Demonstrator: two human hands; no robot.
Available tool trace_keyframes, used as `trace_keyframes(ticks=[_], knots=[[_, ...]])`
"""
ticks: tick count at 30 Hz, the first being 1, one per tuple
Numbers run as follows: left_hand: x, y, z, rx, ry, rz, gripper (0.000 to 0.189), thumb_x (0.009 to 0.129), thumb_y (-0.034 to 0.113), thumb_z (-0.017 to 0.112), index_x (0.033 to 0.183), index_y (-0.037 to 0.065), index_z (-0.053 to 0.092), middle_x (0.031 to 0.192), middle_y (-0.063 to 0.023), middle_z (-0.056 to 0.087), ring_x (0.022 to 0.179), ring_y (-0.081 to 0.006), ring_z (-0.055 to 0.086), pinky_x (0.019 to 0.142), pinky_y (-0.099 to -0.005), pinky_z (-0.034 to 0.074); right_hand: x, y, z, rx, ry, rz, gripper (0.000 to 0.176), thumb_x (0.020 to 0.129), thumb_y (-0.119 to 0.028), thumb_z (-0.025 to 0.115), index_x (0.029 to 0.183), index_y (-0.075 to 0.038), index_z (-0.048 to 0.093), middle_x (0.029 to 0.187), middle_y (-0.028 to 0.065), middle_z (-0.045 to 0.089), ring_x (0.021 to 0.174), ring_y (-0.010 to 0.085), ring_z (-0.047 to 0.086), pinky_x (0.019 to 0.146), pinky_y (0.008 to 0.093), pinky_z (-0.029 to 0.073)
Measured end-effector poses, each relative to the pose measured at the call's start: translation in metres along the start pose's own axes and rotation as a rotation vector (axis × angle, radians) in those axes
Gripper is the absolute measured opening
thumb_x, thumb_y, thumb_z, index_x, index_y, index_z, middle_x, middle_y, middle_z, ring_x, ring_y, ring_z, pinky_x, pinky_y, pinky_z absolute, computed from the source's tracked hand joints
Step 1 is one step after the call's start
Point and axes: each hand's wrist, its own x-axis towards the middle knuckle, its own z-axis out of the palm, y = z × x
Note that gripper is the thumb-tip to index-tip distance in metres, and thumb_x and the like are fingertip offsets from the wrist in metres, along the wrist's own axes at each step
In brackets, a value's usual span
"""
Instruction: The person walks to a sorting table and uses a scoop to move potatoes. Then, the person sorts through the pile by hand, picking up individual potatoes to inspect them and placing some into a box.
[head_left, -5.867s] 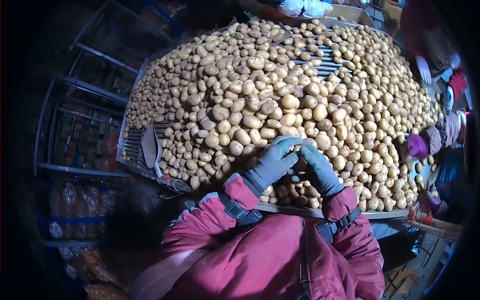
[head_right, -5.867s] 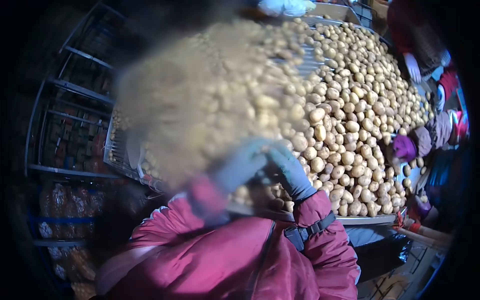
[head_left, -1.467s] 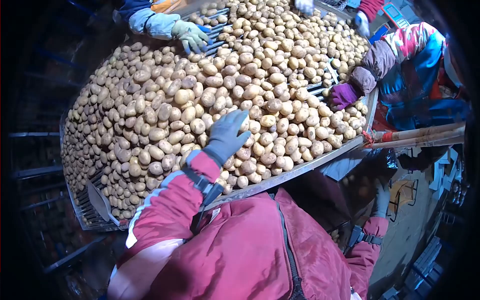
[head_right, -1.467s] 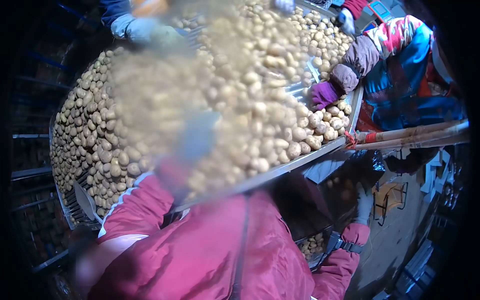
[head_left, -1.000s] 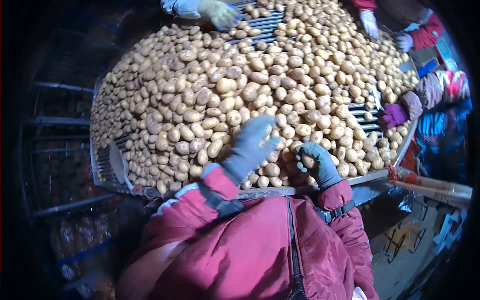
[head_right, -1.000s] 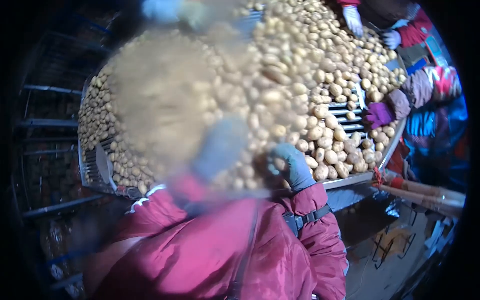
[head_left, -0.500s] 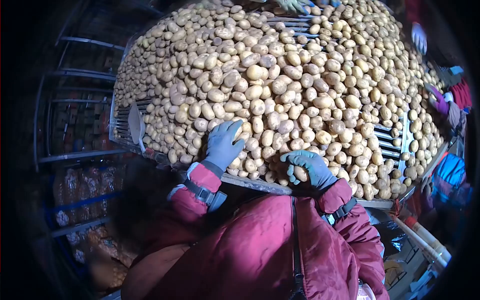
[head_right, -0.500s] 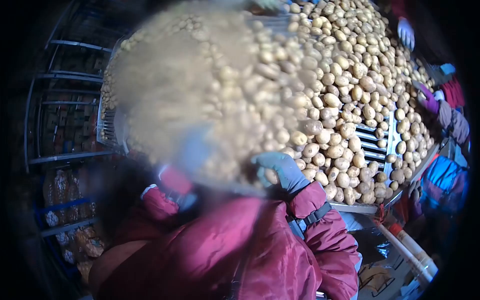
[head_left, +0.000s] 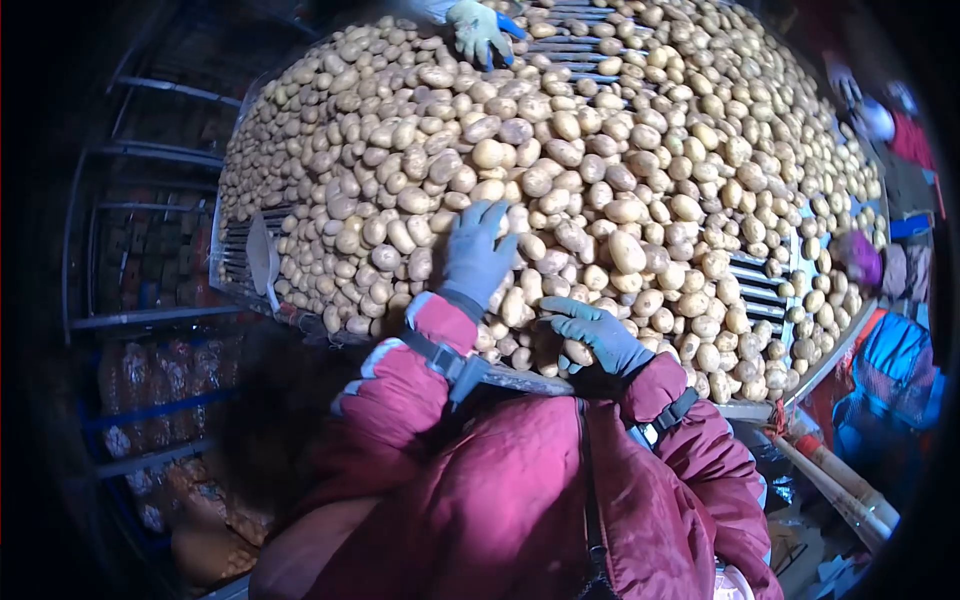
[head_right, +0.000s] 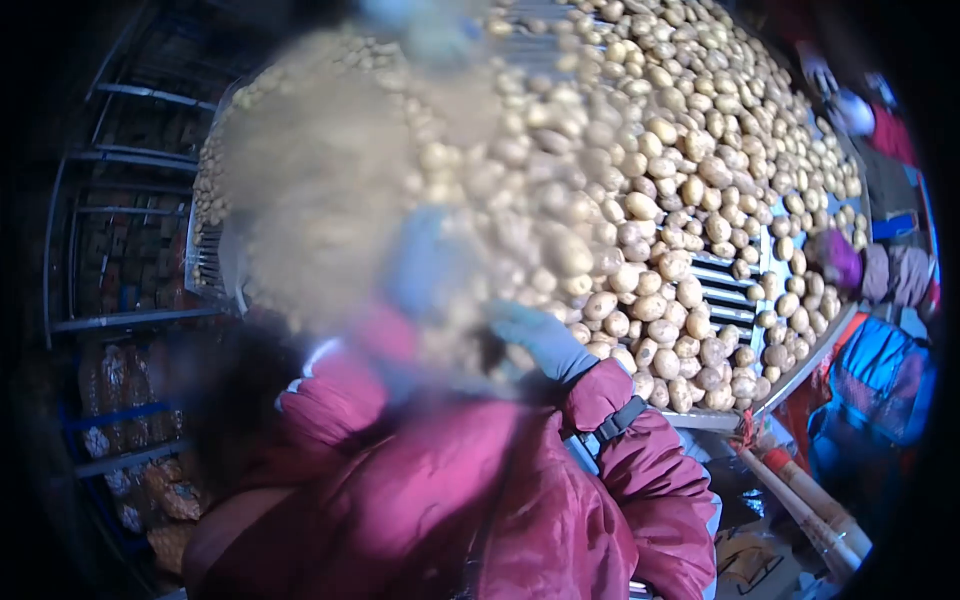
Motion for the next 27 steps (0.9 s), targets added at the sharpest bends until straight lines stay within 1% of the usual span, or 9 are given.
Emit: trace_keyframes(ticks=[10,14,16,17,20,21,24,26,27], knots=[[0.005,-0.023,0.000,0.137,-0.092,0.146,0.034,0.081,0.030,0.075,0.109,0.012,0.068,0.104,-0.0141,0.059,0.099,-0.0362,0.058,0.086,-0.0479,0.049,-0.062,-0.055,-0.013,0.232,0.343,0.011,0.030,0.097,-0.012,0.063,0.125,-0.001,0.066,0.094,0.0070,0.071,0.069,0.0123,0.063,0.061,0.0239,0.052],[0.004,0.014,-0.001,-0.133,-0.035,0.136,0.024,0.083,0.022,0.074,0.105,0.012,0.071,0.099,-0.0122,0.064,0.093,-0.0341,0.063,0.084,-0.0446,0.052,-0.056,-0.063,-0.032,-0.127,0.606,-0.094,0.038,0.094,-0.019,0.070,0.130,-0.006,0.066,0.108,0.0089,0.072,0.087,0.0149,0.067,0.076,0.0260,0.056],[0.002,0.031,0.005,-0.426,-0.157,0.050,0.026,0.085,0.020,0.072,0.110,0.012,0.071,0.103,-0.0139,0.065,0.094,-0.0349,0.064,0.083,-0.0436,0.053,-0.031,-0.050,-0.037,-0.953,0.812,-0.593,0.050,0.090,-0.025,0.074,0.137,-0.012,0.061,0.125,0.0117,0.067,0.103,0.0249,0.068,0.087,0.0348,0.056],[0.002,0.031,0.016,-0.301,-0.102,0.277,0.027,0.087,0.019,0.072,0.113,0.011,0.071,0.105,-0.0150,0.066,0.095,-0.0348,0.065,0.084,-0.0426,0.054,-0.022,-0.048,-0.039,-1.038,0.801,-0.528,0.063,0.085,-0.027,0.075,0.144,-0.016,0.055,0.140,0.0128,0.058,0.120,0.0332,0.062,0.098,0.0421,0.053],[0.003,0.061,0.007,-0.448,-0.005,0.175,0.029,0.087,0.018,0.072,0.115,0.010,0.070,0.110,-0.0159,0.066,0.099,-0.0341,0.065,0.087,-0.0420,0.054,0.008,-0.064,-0.034,-1.337,0.837,-0.171,0.069,0.082,-0.027,0.073,0.146,-0.016,0.051,0.146,0.0123,0.054,0.119,0.0347,0.063,0.100,0.0416,0.052],[-0.002,0.039,0.027,-0.217,-0.030,0.358,0.031,0.088,0.018,0.073,0.117,0.008,0.070,0.112,-0.0158,0.067,0.103,-0.0330,0.065,0.091,-0.0407,0.054,0.009,-0.067,-0.041,-1.240,0.805,-0.178,0.068,0.079,-0.024,0.071,0.145,-0.017,0.053,0.145,0.0147,0.055,0.119,0.0357,0.063,0.100,0.0419,0.052],[-0.001,0.036,-0.001,-0.508,0.042,0.272,0.031,0.088,0.015,0.072,0.117,0.006,0.069,0.113,-0.0160,0.066,0.106,-0.0319,0.064,0.093,-0.0385,0.053,-0.016,-0.090,-0.055,-0.558,0.591,-0.204,0.064,0.085,-0.021,0.073,0.145,-0.010,0.053,0.127,0.0111,0.066,0.106,0.0239,0.068,0.092,0.0351,0.055],[-0.002,-0.015,-0.003,-0.200,0.027,0.318,0.033,0.087,0.013,0.072,0.118,0.004,0.067,0.116,-0.0159,0.065,0.108,-0.0314,0.063,0.097,-0.0382,0.051,-0.058,-0.093,-0.039,-0.043,0.480,-0.267,0.064,0.091,-0.016,0.068,0.149,-0.004,0.046,0.113,0.0105,0.067,0.077,0.0174,0.068,0.060,0.0291,0.057],[-0.002,-0.032,-0.003,-0.238,0.149,0.111,0.035,0.087,0.013,0.072,0.120,0.003,0.066,0.117,-0.0162,0.065,0.109,-0.0321,0.062,0.099,-0.0396,0.050,-0.079,-0.081,-0.035,0.014,0.519,-0.266,0.064,0.091,-0.018,0.067,0.150,-0.004,0.045,0.110,0.0107,0.066,0.071,0.0173,0.066,0.055,0.0286,0.054]])
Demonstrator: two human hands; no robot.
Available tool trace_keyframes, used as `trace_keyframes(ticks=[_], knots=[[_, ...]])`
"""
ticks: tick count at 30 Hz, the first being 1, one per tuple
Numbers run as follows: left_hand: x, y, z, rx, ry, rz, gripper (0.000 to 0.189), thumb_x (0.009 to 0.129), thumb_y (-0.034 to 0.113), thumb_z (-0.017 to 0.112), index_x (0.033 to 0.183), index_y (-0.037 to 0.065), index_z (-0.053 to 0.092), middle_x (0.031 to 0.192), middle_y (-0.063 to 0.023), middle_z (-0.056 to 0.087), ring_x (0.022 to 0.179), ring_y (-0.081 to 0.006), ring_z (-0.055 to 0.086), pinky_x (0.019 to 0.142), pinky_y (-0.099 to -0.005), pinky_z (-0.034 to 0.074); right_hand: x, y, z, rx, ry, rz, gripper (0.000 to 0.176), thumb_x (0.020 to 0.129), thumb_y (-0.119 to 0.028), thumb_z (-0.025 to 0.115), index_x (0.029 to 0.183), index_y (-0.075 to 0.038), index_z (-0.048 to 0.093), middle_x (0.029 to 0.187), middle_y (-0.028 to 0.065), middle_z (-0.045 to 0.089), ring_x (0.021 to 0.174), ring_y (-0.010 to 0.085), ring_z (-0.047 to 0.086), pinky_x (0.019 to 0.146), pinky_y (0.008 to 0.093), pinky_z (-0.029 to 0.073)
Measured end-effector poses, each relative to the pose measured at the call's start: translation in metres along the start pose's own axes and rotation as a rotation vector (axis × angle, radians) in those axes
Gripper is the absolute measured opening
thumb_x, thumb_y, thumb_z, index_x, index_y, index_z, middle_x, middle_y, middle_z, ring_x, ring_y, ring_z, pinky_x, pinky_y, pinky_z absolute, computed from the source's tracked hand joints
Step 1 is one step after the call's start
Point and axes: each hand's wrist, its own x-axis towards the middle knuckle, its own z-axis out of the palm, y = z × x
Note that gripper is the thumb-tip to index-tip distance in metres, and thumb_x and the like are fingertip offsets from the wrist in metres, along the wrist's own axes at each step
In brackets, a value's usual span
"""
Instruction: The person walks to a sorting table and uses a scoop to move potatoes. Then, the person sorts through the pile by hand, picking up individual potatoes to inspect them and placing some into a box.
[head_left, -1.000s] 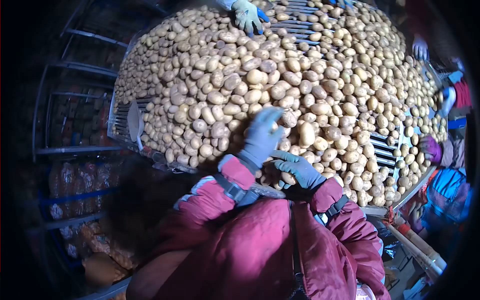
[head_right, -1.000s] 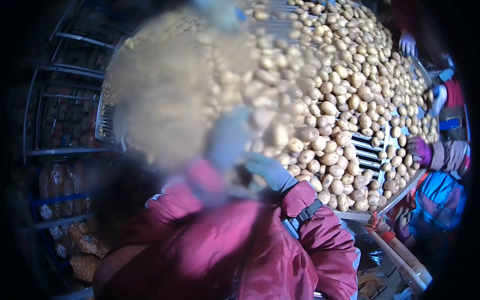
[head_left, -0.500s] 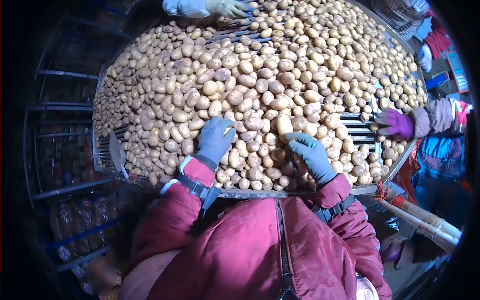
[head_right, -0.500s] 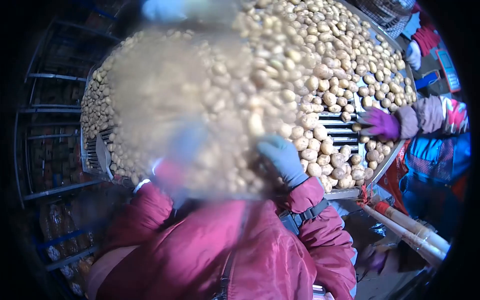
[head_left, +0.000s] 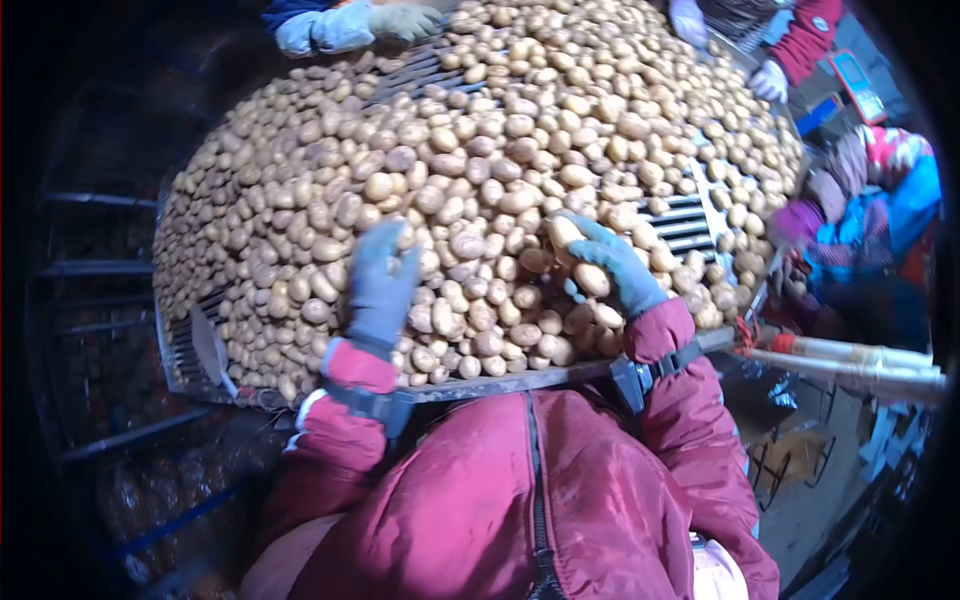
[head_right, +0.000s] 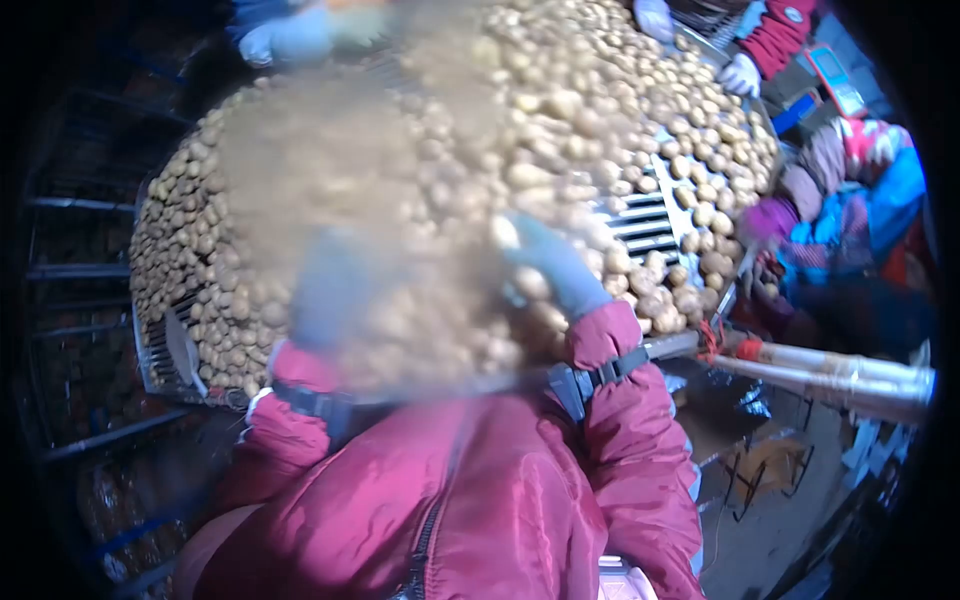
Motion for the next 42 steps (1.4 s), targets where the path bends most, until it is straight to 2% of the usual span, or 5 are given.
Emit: trace_keyframes(ticks=[13,17,25,33,42], knots=[[0.027,-0.100,-0.042,0.285,0.153,-0.061,0.072,0.090,0.043,0.072,0.150,0.011,0.047,0.153,-0.0218,0.041,0.139,-0.0394,0.042,0.114,-0.0482,0.036,-0.299,0.127,-0.096,0.151,0.927,-0.061,0.058,0.092,-0.019,0.068,0.145,-0.002,0.050,0.118,0.0173,0.065,0.073,0.0219,0.068,0.062,0.0298,0.056],[0.038,-0.092,-0.031,0.182,0.095,0.010,0.073,0.090,0.044,0.071,0.151,0.014,0.046,0.151,-0.0219,0.044,0.136,-0.0398,0.046,0.113,-0.0483,0.037,-0.325,0.155,-0.133,-0.707,1.317,0.083,0.060,0.092,-0.021,0.073,0.142,0.004,0.051,0.118,0.0176,0.068,0.095,0.0158,0.068,0.079,0.0228,0.052],[0.037,-0.084,-0.033,0.226,0.074,-0.030,0.073,0.088,0.044,0.073,0.150,0.017,0.047,0.148,-0.0230,0.046,0.134,-0.0409,0.047,0.111,-0.0511,0.039,-0.102,0.099,-0.059,-0.949,0.642,-0.439,0.036,0.100,-0.020,0.063,0.130,-0.002,0.065,0.111,0.0047,0.070,0.095,0.0116,0.066,0.084,0.0275,0.054],[0.072,-0.072,-0.011,0.016,0.099,-0.185,0.058,0.096,0.031,0.067,0.148,0.010,0.049,0.135,-0.0205,0.057,0.126,-0.0360,0.054,0.108,-0.0432,0.043,0.072,0.027,0.134,-0.663,-0.334,-0.046,0.058,0.093,-0.024,0.063,0.147,-0.007,0.049,0.125,0.0119,0.068,0.109,0.0209,0.064,0.097,0.0326,0.051],[0.152,0.044,0.068,-0.428,-0.232,-0.142,0.054,0.100,0.041,0.054,0.139,0.004,0.057,0.130,-0.0250,0.062,0.121,-0.0401,0.057,0.106,-0.0440,0.042,0.109,0.049,0.081,-0.647,-0.295,-0.432,0.051,0.094,-0.025,0.063,0.142,-0.010,0.054,0.130,0.0130,0.064,0.119,0.0246,0.061,0.100,0.0365,0.049]])
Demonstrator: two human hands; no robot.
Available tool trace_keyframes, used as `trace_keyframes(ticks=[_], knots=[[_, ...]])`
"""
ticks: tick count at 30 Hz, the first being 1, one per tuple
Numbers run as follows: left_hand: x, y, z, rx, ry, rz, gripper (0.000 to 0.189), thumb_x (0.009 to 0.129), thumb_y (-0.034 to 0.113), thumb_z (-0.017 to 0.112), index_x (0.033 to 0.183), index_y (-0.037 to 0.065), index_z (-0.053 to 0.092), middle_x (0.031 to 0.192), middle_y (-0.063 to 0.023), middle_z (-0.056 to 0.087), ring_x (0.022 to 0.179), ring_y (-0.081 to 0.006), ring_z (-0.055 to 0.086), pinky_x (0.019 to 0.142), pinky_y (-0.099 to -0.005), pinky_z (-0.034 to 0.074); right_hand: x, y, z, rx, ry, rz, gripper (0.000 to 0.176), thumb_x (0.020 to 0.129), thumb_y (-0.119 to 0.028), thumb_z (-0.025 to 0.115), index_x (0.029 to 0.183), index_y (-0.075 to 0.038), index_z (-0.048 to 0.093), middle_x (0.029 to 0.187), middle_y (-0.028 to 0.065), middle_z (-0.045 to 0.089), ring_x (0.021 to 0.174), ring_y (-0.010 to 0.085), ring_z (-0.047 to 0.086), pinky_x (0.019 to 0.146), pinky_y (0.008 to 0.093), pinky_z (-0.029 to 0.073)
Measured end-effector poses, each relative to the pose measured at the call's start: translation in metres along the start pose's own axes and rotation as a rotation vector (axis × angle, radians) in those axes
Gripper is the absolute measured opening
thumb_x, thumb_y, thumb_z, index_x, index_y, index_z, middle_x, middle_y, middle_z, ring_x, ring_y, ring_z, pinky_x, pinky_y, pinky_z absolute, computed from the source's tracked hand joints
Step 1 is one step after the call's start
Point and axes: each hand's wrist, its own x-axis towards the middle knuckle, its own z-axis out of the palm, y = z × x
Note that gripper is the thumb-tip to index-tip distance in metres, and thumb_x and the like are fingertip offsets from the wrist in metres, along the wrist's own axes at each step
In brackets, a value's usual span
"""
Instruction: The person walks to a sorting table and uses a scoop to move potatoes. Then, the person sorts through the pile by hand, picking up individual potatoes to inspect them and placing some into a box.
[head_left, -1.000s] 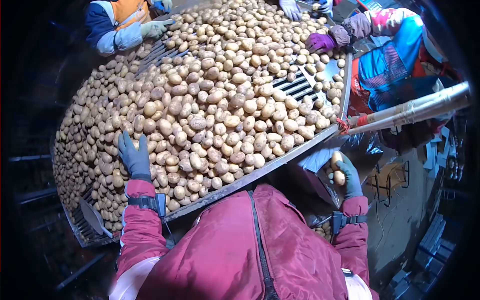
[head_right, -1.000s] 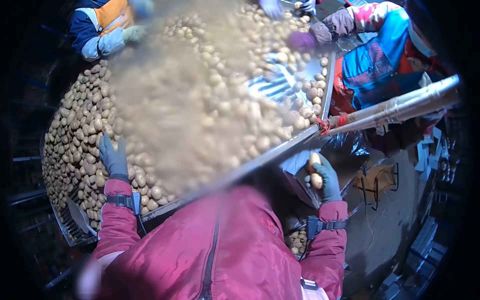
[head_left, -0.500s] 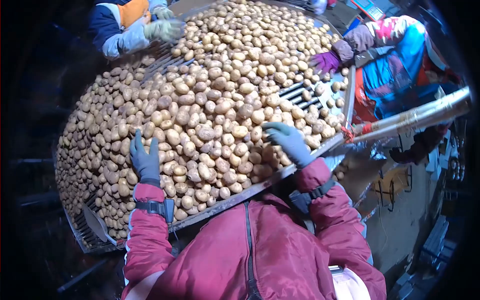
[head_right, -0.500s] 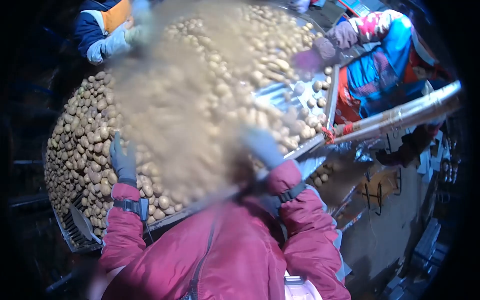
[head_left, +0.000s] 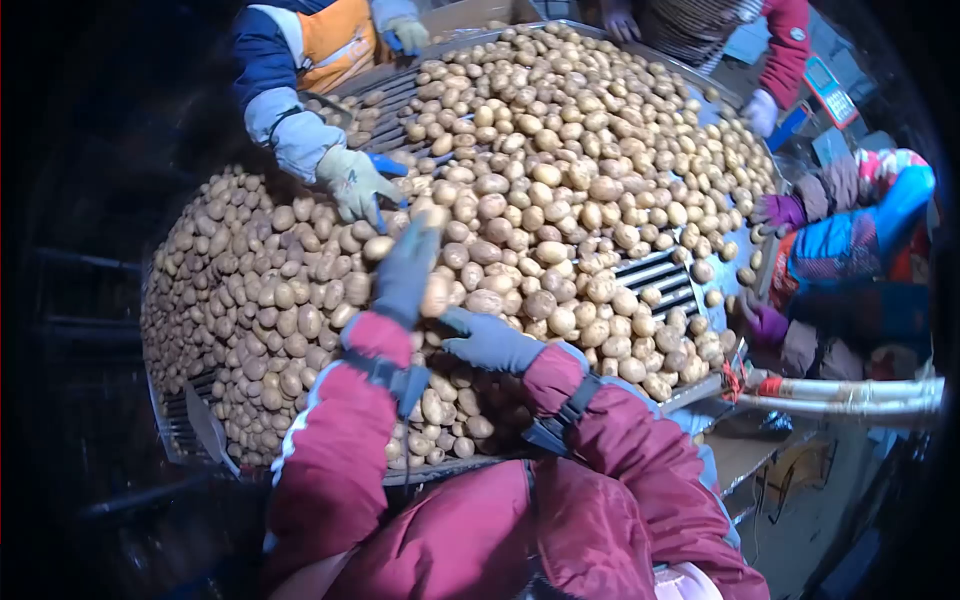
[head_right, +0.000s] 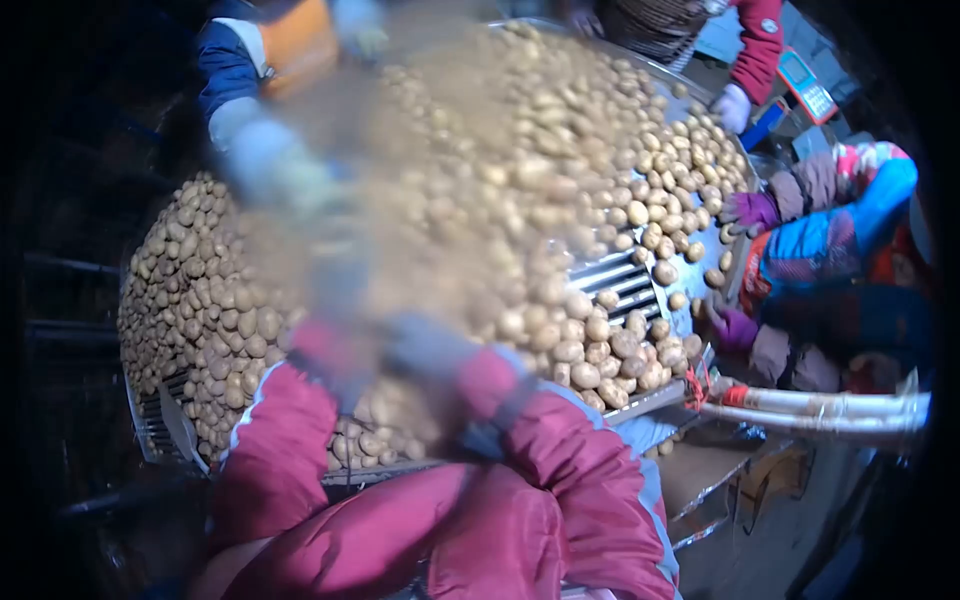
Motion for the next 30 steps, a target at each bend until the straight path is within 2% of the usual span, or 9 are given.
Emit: trace_keyframes(ticks=[3,4,6,7,16,18,19,22,30], knots=[[0.034,-0.004,0.061,0.327,0.034,-0.130,0.070,0.098,0.046,0.059,0.154,0.011,0.037,0.136,-0.0289,0.057,0.123,-0.0430,0.057,0.101,-0.0464,0.046,-0.006,0.004,-0.031,0.036,0.018,0.328,0.042,0.095,-0.030,0.067,0.130,-0.009,0.060,0.108,0.0083,0.070,0.096,0.0197,0.067,0.085,0.0357,0.055],[0.034,0.035,0.067,0.274,-0.010,-0.321,0.084,0.094,0.052,0.061,0.159,0.014,0.025,0.142,-0.0336,0.050,0.123,-0.0488,0.055,0.102,-0.0485,0.046,-0.013,0.029,-0.037,-0.121,0.164,-0.011,0.040,0.095,-0.031,0.067,0.126,-0.007,0.062,0.104,0.0059,0.070,0.084,0.0135,0.066,0.073,0.0320,0.055],[0.029,0.062,0.087,0.242,-0.001,-0.312,0.097,0.089,0.059,0.064,0.162,0.017,0.016,0.144,-0.0373,0.043,0.126,-0.0544,0.051,0.106,-0.0535,0.044,-0.021,0.023,-0.074,0.123,0.018,0.573,0.039,0.095,-0.028,0.068,0.126,-0.004,0.063,0.104,0.0039,0.070,0.080,0.0105,0.064,0.070,0.0280,0.053],[0.048,-0.023,0.136,0.449,0.010,0.092,0.096,0.089,0.058,0.065,0.161,0.016,0.018,0.144,-0.0348,0.043,0.127,-0.0510,0.051,0.109,-0.0528,0.041,-0.029,0.071,-0.069,0.208,0.096,0.306,0.041,0.096,-0.022,0.068,0.132,-0.004,0.061,0.109,-0.0001,0.070,0.086,0.0094,0.063,0.075,0.0269,0.052],[-0.036,0.068,0.092,0.110,-0.254,0.377,0.062,0.087,0.040,0.073,0.138,0.009,0.058,0.139,-0.0190,0.056,0.135,-0.0391,0.046,0.115,-0.0473,0.036,-0.083,0.038,-0.145,0.425,0.589,0.452,0.063,0.096,-0.015,0.067,0.151,0.000,0.042,0.148,0.0121,0.050,0.131,0.0225,0.053,0.104,0.0322,0.047],[-0.030,-0.018,0.083,0.516,-0.103,0.576,0.052,0.082,0.029,0.077,0.127,0.005,0.064,0.128,-0.0196,0.062,0.122,-0.0374,0.055,0.110,-0.0468,0.041,-0.103,0.033,-0.156,0.345,0.529,0.426,0.051,0.097,-0.017,0.066,0.143,0.001,0.053,0.135,0.0098,0.061,0.121,0.0182,0.059,0.099,0.0306,0.050],[-0.032,-0.002,0.039,-0.197,-0.205,-0.054,0.053,0.080,0.024,0.078,0.127,0.005,0.064,0.125,-0.0196,0.062,0.116,-0.0370,0.057,0.107,-0.0472,0.042,-0.115,0.031,-0.159,0.243,0.536,0.475,0.046,0.098,-0.017,0.065,0.139,0.000,0.056,0.129,0.0085,0.064,0.115,0.0168,0.063,0.097,0.0299,0.052],[-0.030,-0.114,-0.003,0.842,0.164,0.226,0.060,0.089,0.043,0.068,0.137,0.008,0.057,0.134,-0.0208,0.056,0.123,-0.0421,0.050,0.107,-0.0504,0.041,-0.154,0.015,-0.144,0.450,0.634,0.512,0.033,0.099,-0.019,0.062,0.128,-0.002,0.066,0.114,0.0049,0.070,0.091,0.0125,0.068,0.081,0.0262,0.056],[-0.062,-0.040,0.057,0.725,-0.047,0.193,0.070,0.092,0.052,0.064,0.149,0.014,0.048,0.154,-0.0279,0.034,0.110,-0.0484,0.064,0.091,-0.0516,0.054,-0.157,-0.012,-0.135,0.411,0.788,0.532,0.029,0.100,-0.021,0.061,0.121,-0.003,0.070,0.102,0.0023,0.073,0.072,0.0074,0.064,0.062,0.0226,0.054]])
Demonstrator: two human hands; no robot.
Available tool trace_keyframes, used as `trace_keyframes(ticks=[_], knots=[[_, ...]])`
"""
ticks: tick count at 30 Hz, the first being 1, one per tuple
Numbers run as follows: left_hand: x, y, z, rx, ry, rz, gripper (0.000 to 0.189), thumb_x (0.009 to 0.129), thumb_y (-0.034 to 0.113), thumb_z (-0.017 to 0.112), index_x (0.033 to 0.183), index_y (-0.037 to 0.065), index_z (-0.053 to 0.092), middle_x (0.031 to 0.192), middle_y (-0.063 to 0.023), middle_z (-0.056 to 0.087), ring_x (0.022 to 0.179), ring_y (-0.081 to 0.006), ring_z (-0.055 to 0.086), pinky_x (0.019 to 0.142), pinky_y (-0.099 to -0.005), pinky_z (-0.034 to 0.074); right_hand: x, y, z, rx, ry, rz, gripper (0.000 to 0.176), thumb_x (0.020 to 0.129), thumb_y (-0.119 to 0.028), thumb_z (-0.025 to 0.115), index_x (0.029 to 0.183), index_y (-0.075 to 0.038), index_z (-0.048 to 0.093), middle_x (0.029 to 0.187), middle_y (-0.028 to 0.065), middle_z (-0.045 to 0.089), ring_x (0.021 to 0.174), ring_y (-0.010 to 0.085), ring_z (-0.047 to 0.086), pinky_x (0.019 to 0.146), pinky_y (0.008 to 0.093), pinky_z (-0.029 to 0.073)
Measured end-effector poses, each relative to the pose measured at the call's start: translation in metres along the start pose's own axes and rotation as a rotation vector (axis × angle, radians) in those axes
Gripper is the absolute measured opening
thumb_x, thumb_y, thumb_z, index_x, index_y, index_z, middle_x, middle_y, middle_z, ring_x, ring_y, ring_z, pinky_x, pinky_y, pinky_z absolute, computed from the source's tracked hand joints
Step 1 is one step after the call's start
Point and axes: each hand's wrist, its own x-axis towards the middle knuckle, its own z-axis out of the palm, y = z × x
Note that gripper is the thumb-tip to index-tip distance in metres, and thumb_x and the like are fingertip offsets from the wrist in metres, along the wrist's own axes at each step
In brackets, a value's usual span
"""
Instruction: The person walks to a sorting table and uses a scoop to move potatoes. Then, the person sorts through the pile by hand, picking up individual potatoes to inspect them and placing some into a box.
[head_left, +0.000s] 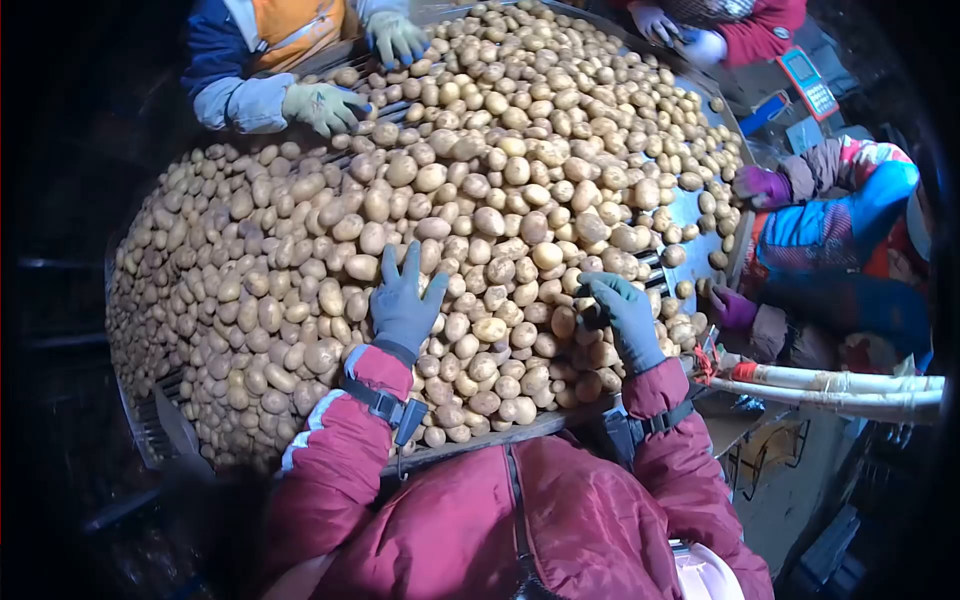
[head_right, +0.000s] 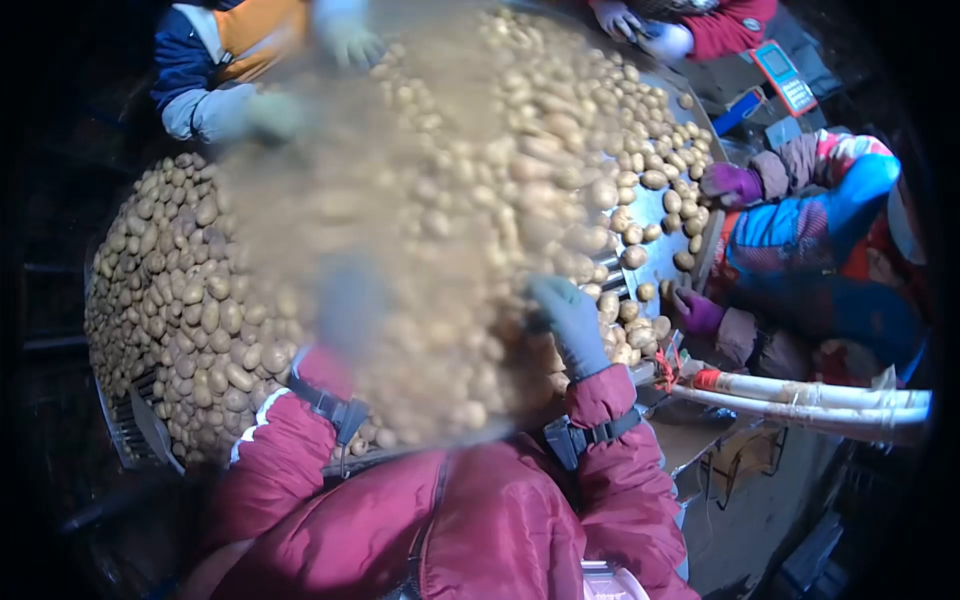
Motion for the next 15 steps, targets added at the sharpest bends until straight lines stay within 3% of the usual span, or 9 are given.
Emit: trace_keyframes(ticks=[3,4,7,9,11,12,13,14,15], knots=[[-0.003,0.030,-0.022,-0.147,-0.038,-0.124,0.074,0.092,0.053,0.063,0.151,0.011,0.045,0.158,-0.0268,0.031,0.112,-0.0470,0.063,0.093,-0.0508,0.053,0.023,0.012,-0.009,0.037,0.010,-0.022,0.027,0.099,-0.019,0.063,0.119,-0.002,0.071,0.099,0.0008,0.073,0.071,0.0056,0.061,0.061,0.0209,0.049],[-0.011,-0.004,0.040,-0.223,-0.087,-0.031,0.079,0.092,0.053,0.063,0.153,0.009,0.040,0.159,-0.0251,0.032,0.115,-0.0458,0.062,0.093,-0.0495,0.053,0.041,0.025,-0.021,-0.056,0.070,-0.138,0.027,0.099,-0.018,0.063,0.119,-0.002,0.070,0.098,0.0011,0.073,0.070,0.0055,0.060,0.060,0.0206,0.048],[-0.007,0.045,-0.029,-0.220,-0.093,-0.045,0.082,0.092,0.053,0.062,0.155,0.008,0.036,0.158,-0.0227,0.036,0.118,-0.0446,0.061,0.095,-0.0487,0.052,0.073,-0.004,-0.044,-0.100,0.235,-0.361,0.028,0.098,-0.017,0.064,0.122,-0.001,0.067,0.092,0.0021,0.071,0.066,0.0060,0.057,0.061,0.0209,0.046],[-0.014,0.046,-0.010,-0.230,-0.076,-0.009,0.084,0.092,0.053,0.062,0.156,0.008,0.034,0.155,-0.0217,0.040,0.116,-0.0441,0.061,0.096,-0.0493,0.050,0.083,-0.050,-0.044,-0.281,0.475,-0.318,0.033,0.097,-0.017,0.064,0.126,0.000,0.065,0.104,0.0043,0.070,0.087,0.0107,0.062,0.076,0.0248,0.051],[-0.023,0.039,0.020,-0.079,-0.029,0.128,0.084,0.092,0.054,0.061,0.155,0.007,0.035,0.155,-0.0205,0.041,0.116,-0.0425,0.059,0.095,-0.0497,0.050,0.137,-0.038,-0.083,-0.482,0.475,-0.332,0.048,0.093,-0.023,0.067,0.135,-0.001,0.061,0.124,0.0124,0.068,0.111,0.0210,0.063,0.095,0.0317,0.050],[-0.014,0.058,-0.021,-0.196,-0.150,0.032,0.083,0.091,0.055,0.062,0.155,0.007,0.037,0.155,-0.0205,0.042,0.115,-0.0408,0.058,0.094,-0.0495,0.051,0.162,-0.029,-0.099,-0.658,0.471,-0.298,0.052,0.091,-0.026,0.069,0.136,-0.003,0.061,0.128,0.0147,0.066,0.115,0.0238,0.062,0.098,0.0336,0.049],[-0.016,0.068,-0.027,-0.109,-0.087,0.076,0.083,0.090,0.055,0.062,0.154,0.008,0.039,0.154,-0.0200,0.042,0.119,-0.0390,0.056,0.095,-0.0493,0.050,0.194,-0.016,-0.110,-0.830,0.452,-0.272,0.056,0.088,-0.028,0.071,0.138,-0.005,0.060,0.131,0.0169,0.064,0.119,0.0265,0.062,0.101,0.0354,0.048],[-0.017,0.062,0.012,-0.040,0.002,0.268,0.083,0.089,0.056,0.064,0.153,0.009,0.041,0.154,-0.0210,0.040,0.108,-0.0383,0.062,0.088,-0.0485,0.053,0.218,0.001,-0.116,-0.999,0.470,-0.431,0.058,0.086,-0.029,0.072,0.139,-0.006,0.059,0.133,0.0187,0.062,0.122,0.0284,0.060,0.103,0.0367,0.047],[-0.012,0.089,-0.026,-0.200,-0.281,0.116,0.082,0.088,0.054,0.065,0.152,0.010,0.042,0.155,-0.0229,0.037,0.094,-0.0390,0.068,0.079,-0.0480,0.056,0.231,0.019,-0.110,-1.155,0.494,-0.595,0.061,0.084,-0.030,0.073,0.139,-0.007,0.059,0.135,0.0204,0.060,0.124,0.0302,0.059,0.105,0.0380,0.047]])
